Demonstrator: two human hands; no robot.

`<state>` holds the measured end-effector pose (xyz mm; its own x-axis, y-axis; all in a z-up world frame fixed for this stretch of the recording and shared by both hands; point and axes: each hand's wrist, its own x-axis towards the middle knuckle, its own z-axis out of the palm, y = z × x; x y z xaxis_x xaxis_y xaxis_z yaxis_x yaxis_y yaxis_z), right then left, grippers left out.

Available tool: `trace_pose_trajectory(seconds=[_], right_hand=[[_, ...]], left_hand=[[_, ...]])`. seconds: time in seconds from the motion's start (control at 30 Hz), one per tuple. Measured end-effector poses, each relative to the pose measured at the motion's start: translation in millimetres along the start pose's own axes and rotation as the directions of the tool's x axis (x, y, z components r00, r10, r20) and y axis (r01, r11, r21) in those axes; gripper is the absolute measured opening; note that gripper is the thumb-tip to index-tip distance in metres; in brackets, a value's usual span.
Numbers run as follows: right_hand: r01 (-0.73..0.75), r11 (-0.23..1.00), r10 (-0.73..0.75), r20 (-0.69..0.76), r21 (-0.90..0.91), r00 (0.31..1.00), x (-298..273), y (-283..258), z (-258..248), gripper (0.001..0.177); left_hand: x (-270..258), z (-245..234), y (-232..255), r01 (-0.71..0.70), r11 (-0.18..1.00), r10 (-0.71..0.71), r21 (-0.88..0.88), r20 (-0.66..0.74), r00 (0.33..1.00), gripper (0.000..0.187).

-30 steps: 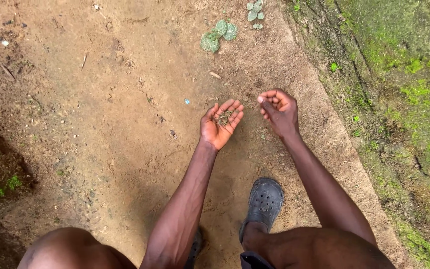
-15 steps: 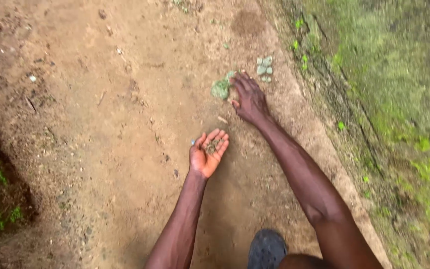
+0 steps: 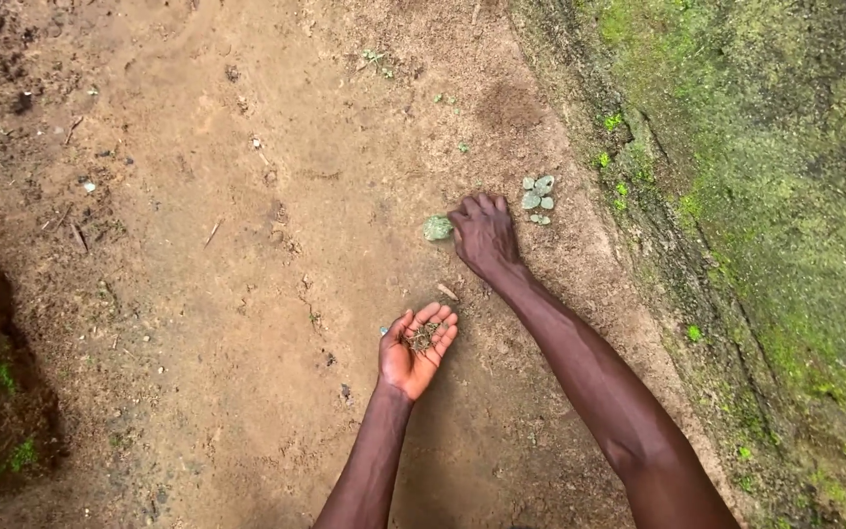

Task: Picking up small seeds or plant fragments from the ground by hand.

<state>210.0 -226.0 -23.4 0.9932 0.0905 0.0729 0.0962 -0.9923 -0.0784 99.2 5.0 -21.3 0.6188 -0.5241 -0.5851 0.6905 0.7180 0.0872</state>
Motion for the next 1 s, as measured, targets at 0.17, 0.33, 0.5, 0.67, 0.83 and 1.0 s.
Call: trace_pose_trajectory(seconds=[0.17,0.33,0.5,0.67,0.83,1.0], right_hand=[[-0.008,1.000,0.008,-0.004,-0.025,1.000,4.9,4.5,2.2,0.032],[0.026,1.000,-0.027,-0.023,-0.013,0.999,9.9,0.4,-10.7,0.043],[-0.031,1.000,0.031,0.023,0.005,0.999,13.2,1.0,-17.0,0.060],[0.014,0.996,-0.021,-0.093,-0.083,0.995,9.8,10.1,15.8,0.034],[0.013,1.000,-0.015,-0.109,-0.016,0.994,8.2,7.0,3.2,0.030],[0.028,0.999,-0.031,-0.112,-0.031,0.993,1.5,5.1,-3.7,0.031]], left_hand=[[7.1,-9.0,-4.2,-0.010,1.000,0.010,0.009,-0.008,1.000,0.050],[7.8,-6.9,-4.5,-0.029,1.000,0.029,0.006,-0.012,1.000,0.051],[15.2,-8.4,-5.8,-0.019,0.999,0.019,-0.029,0.012,1.000,0.051],[18.3,5.9,-8.4,-0.029,0.999,0.029,-0.014,0.002,1.000,0.051],[18.8,17.1,-9.2,-0.040,0.999,0.040,0.014,0.004,0.999,0.051],[8.5,28.8,-2.7,-0.031,0.999,0.032,0.021,-0.025,0.999,0.052]])
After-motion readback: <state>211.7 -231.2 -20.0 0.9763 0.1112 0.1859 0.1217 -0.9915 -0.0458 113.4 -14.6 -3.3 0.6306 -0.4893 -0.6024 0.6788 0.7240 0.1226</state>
